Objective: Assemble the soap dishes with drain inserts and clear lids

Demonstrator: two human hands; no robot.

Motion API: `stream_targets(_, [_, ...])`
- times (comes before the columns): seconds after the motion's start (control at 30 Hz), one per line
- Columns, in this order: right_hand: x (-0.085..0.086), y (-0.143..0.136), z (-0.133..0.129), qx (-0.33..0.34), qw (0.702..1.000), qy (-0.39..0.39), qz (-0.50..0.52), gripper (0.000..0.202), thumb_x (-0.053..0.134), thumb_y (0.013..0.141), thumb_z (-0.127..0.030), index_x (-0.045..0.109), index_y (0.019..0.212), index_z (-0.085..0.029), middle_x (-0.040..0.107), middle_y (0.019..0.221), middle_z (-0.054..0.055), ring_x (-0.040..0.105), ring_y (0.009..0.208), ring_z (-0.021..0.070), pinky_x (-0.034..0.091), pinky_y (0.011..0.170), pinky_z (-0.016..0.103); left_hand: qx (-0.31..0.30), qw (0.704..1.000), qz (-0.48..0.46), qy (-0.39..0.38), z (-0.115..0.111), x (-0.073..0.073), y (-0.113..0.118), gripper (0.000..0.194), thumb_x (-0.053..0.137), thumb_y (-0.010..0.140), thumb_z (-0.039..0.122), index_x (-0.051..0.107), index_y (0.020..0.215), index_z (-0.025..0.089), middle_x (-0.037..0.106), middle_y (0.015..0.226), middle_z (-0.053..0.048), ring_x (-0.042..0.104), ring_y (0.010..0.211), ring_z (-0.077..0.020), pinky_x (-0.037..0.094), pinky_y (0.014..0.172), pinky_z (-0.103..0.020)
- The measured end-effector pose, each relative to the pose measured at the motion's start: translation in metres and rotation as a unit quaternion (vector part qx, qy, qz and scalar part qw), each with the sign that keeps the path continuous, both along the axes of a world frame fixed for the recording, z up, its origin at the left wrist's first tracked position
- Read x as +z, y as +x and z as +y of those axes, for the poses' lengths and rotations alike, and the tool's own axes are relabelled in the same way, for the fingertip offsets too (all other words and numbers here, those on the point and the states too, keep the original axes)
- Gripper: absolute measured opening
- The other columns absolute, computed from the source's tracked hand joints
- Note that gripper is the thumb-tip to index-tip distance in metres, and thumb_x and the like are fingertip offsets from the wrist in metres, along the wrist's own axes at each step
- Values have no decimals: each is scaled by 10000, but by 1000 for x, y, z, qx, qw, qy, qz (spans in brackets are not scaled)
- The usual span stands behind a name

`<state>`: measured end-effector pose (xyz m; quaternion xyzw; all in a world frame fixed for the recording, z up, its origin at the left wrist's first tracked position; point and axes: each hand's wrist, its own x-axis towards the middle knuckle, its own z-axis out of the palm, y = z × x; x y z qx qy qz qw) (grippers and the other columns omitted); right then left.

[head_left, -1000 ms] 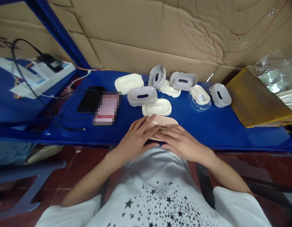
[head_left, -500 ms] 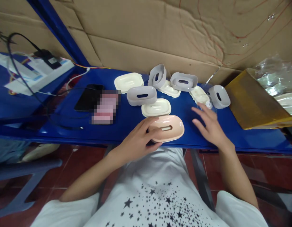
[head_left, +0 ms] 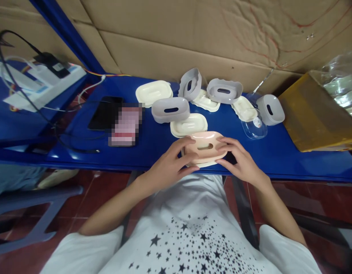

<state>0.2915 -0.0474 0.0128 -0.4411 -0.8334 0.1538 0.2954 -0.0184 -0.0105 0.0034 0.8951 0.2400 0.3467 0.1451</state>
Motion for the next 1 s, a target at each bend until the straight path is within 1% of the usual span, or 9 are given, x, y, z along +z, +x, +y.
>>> stream_targets(0.23, [-9, -5, -8, 22, 994, 57, -88, 241, 720, 1048, -390, 682, 1266, -296, 698, 1471, 115, 615, 1465, 350, 538, 1195, 610, -20, 997, 61, 39, -1, 0, -5, 94, 712, 1064, 298, 680, 1123, 232, 746, 1196, -84, 681, 1323, -271, 601, 1163, -479])
stream_targets(0.4, [1, 9, -10, 29, 987, 74, -142, 343, 633, 1091, -432, 668, 1418, -336, 605, 1631, 84, 497, 1582, 345, 391, 1306, 626, -26, 994, 93, 47, -2, -2, -9, 103, 707, 1070, 319, 700, 1106, 223, 749, 1183, -83, 678, 1320, -270, 598, 1158, -474])
stream_targets(0.47, [6, 27, -4, -95, 978, 91, -159, 479, 587, 1099, -513, 591, 1539, -325, 453, 1748, 122, 382, 1644, 396, 293, 1318, 705, -18, 995, 78, 57, -1, -5, -11, 205, 741, 1050, 361, 698, 1199, 227, 711, 1305, -117, 644, 1384, -300, 580, 1174, -524])
stream_targets(0.53, [6, 49, 7, -276, 941, 98, -170, 659, 581, 1070, -620, 511, 1620, -264, 313, 1801, 205, 299, 1661, 483, 262, 1270, 797, -7, 996, 51, 76, 1, -7, -13, 442, 804, 997, 444, 660, 1362, 239, 568, 1547, -185, 531, 1520, -381, 533, 1206, -611])
stream_targets(0.6, [3, 70, 18, -387, 905, 53, -170, 813, 643, 996, -715, 505, 1617, -209, 346, 1758, 278, 380, 1592, 557, 361, 1179, 833, -7, 996, 37, 85, 1, -8, -15, 684, 851, 940, 512, 579, 1518, 270, 370, 1720, -224, 390, 1617, -453, 477, 1235, -674])
stream_targets(0.67, [0, 84, 26, -417, 896, 3, -154, 824, 715, 931, -737, 568, 1544, -206, 523, 1622, 280, 581, 1412, 558, 495, 1068, 799, -17, 996, 52, 75, 0, -8, -15, 784, 862, 931, 503, 510, 1601, 298, 298, 1772, -220, 357, 1636, -460, 454, 1253, -681])
stream_targets(0.8, [1, 86, 17, -360, 929, 60, -60, 573, 763, 953, -604, 657, 1395, -256, 668, 1446, 180, 692, 1284, 439, 592, 1043, 664, -4, 996, 64, 54, -1, -6, -15, 719, 817, 988, 421, 498, 1618, 286, 357, 1750, -217, 436, 1598, -425, 487, 1244, -644])
stream_targets(0.9, [7, 65, -1, -216, 972, 91, 32, 498, 825, 944, -467, 658, 1382, -297, 652, 1488, 134, 635, 1406, 391, 568, 1137, 614, 11, 999, 16, 47, -1, -7, -13, 691, 800, 1004, 377, 494, 1611, 258, 390, 1715, -228, 447, 1594, -392, 520, 1237, -585])
stream_targets(1.0, [13, 38, -10, -44, 996, 33, 71, 556, 860, 931, -357, 627, 1434, -318, 624, 1555, 120, 599, 1474, 367, 527, 1215, 595, 20, 998, -32, 43, 1, -9, -12, 704, 815, 991, 328, 489, 1610, 250, 373, 1719, -223, 420, 1616, -370, 530, 1242, -550])
